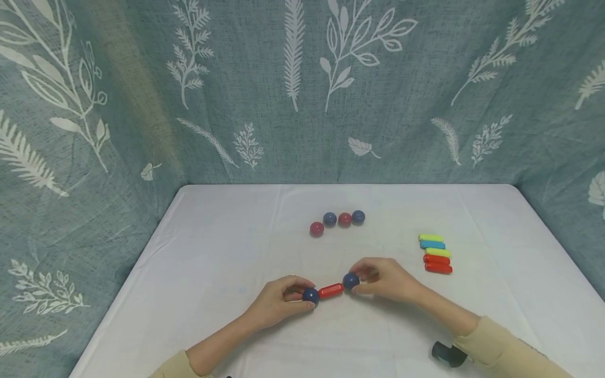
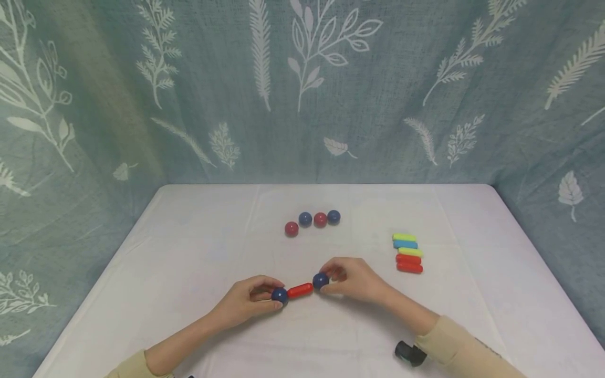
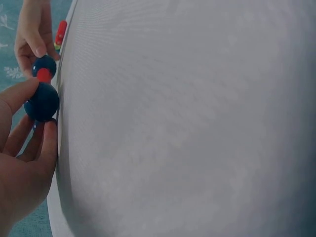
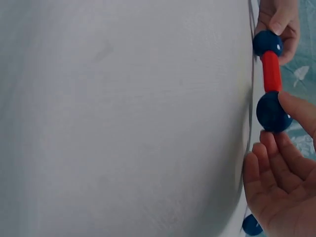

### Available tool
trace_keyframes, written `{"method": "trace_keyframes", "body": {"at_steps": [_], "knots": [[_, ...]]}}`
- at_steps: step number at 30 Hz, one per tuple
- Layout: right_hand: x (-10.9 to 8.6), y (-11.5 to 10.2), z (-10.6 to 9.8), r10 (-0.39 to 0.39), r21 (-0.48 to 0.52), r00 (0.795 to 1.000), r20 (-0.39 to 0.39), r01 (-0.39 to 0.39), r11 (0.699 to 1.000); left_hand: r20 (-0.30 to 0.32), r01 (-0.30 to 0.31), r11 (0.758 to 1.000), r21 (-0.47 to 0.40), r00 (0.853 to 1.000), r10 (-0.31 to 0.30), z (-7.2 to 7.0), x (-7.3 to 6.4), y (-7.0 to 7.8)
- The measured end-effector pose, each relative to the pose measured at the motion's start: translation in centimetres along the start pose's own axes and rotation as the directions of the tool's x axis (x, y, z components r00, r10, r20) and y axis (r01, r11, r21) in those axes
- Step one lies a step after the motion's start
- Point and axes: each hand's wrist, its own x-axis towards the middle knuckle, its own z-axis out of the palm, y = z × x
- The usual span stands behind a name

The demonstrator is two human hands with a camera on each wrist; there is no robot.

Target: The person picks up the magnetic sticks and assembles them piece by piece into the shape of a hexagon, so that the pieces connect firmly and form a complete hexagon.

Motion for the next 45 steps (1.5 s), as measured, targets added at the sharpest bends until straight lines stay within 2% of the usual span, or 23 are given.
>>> {"method": "trace_keyframes", "body": {"at_steps": [6, 11, 15, 18, 26, 31, 35, 37, 39, 43, 45], "knots": [[0.1, 0.2, 0.2, -0.005, -0.007, 1.0, 0.002, 0.005, 1.0, 0.002, 0.0, 1.0, 0.001, 1.0, 0.0, 0.0, 0.0, 0.0], [0.1, 0.2, 0.3, -0.006, -0.001, 1.0, 0.005, 0.006, 1.0, -0.022, -0.002, 0.996, 0.094, 1.0, 0.004, 0.1, 0.4, 0.3], [0.1, 0.3, 0.2, -0.026, -0.003, 1.0, 0.004, 0.026, 1.0, -0.052, -0.058, 0.978, 0.202, 0.996, 0.07, 0.5, 1.5, 1.2], [0.1, 0.3, 0.1, -0.036, -0.005, 0.999, 0.002, 0.036, 0.999, -0.035, -0.115, 0.961, 0.252, 0.991, 0.127, 1.0, 2.6, 2.0], [0.1, 0.3, 0.1, -0.049, 0.016, 0.999, 0.003, 0.049, 0.999, 0.041, -0.141, 0.918, 0.372, 0.99, 0.135, 2.7, 4.7, 2.5], [0.1, 0.2, 0.1, -0.041, 0.021, 0.999, 0.01, 0.041, 0.999, 0.056, -0.172, 0.897, 0.408, 0.985, 0.163, 3.3, 5.1, 2.5], [0.4, 0.0, -0.4, -0.003, 0.01, 1.0, 0.003, 0.003, 1.0, 0.048, -0.179, 0.895, 0.408, 0.983, 0.175, 3.5, 5.1, 2.4], [0.9, -0.1, -1.0, 0.005, -0.003, 0.999, -0.039, -0.005, 1.0, 0.042, -0.176, 0.897, 0.406, 0.984, 0.173, 3.6, 5.1, 2.3], [1.8, 0.0, -1.7, 0.018, -0.013, 0.993, -0.12, -0.019, 1.0, 0.034, -0.169, 0.899, 0.405, 0.985, 0.17, 3.6, 5.1, 2.2], [4.1, 0.7, -3.2, 0.043, -0.02, 0.954, -0.298, -0.052, 0.998, 0.022, -0.167, 0.9, 0.403, 0.985, 0.173, 3.6, 5.1, 2.1], [5.1, 1.1, -3.8, 0.062, -0.012, 0.932, -0.356, -0.071, 0.997, 0.02, -0.167, 0.9, 0.402, 0.984, 0.174, 3.6, 5.1, 2.0]]}}
